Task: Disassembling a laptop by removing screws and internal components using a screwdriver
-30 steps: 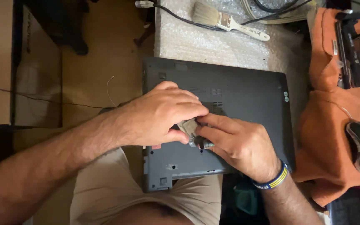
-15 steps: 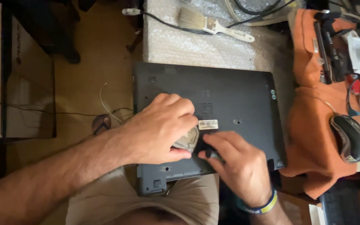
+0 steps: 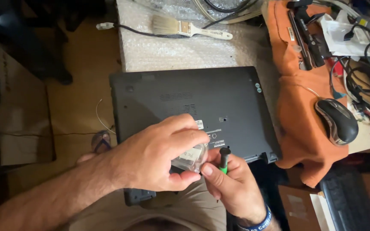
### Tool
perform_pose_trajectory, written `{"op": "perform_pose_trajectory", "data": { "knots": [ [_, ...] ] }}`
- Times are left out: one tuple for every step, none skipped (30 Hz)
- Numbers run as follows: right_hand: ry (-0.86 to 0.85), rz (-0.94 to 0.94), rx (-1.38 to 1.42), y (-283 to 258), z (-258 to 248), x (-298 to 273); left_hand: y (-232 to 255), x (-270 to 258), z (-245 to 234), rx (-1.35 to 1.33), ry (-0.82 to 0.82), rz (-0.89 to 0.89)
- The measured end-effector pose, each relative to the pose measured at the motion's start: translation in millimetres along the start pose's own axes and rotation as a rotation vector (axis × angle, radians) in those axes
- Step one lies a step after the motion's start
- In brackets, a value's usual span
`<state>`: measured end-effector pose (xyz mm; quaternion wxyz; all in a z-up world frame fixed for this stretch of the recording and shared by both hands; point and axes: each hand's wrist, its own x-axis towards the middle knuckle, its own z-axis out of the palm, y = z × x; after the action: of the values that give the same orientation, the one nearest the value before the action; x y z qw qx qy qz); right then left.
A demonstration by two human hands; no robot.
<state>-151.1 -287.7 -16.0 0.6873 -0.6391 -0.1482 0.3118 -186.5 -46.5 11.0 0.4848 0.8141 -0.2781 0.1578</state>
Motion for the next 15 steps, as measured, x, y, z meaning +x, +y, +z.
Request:
{"op": "perform_pose_trajectory", "data": {
  "knots": [
    [0.000, -0.001, 0.004, 3, 0, 0, 0, 1, 1, 0.002, -0.003, -0.001],
    [-0.009, -0.012, 0.073, 5, 0, 0, -1, 1, 3, -0.008, -0.001, 0.005],
    [-0.018, -0.023, 0.143, 8, 0, 0, -1, 2, 5, -0.019, 0.001, 0.012],
    [-0.018, -0.022, 0.145, 11, -1, 0, -2, 2, 6, -0.018, 0.000, 0.010],
    [0.007, 0.010, 0.181, 13, -2, 1, -3, 1, 7, -0.001, -0.016, 0.002],
    [0.033, 0.043, 0.216, 15, -3, 0, -4, 1, 8, 0.013, -0.032, -0.008],
    [0.034, 0.047, 0.220, 17, -4, 0, -5, 0, 9, 0.012, -0.035, -0.011],
    [0.028, 0.028, 0.229, 18, -5, 1, -7, 0, 9, 0.002, -0.065, -0.016],
    [0.022, 0.009, 0.238, 20, -6, 2, -8, 0, 9, -0.008, -0.096, -0.021],
    [0.024, 0.010, 0.240, 20, -7, 3, -9, 1, 9, -0.010, -0.099, -0.022],
    [0.063, 0.022, 0.186, 20, -7, 5, -9, 3, 8, 0.010, -0.116, -0.035],
    [0.102, 0.033, 0.130, 19, -8, 6, -9, 4, 8, 0.030, -0.132, -0.047],
    [0.105, 0.035, 0.131, 17, -9, 8, -10, 5, 10, 0.027, -0.134, -0.048],
    [0.074, 0.033, 0.103, 14, -9, 10, -12, 5, 12, 0.041, -0.136, -0.040],
    [0.043, 0.031, 0.075, 11, -10, 12, -13, 5, 14, 0.055, -0.139, -0.033]
  ]
}}
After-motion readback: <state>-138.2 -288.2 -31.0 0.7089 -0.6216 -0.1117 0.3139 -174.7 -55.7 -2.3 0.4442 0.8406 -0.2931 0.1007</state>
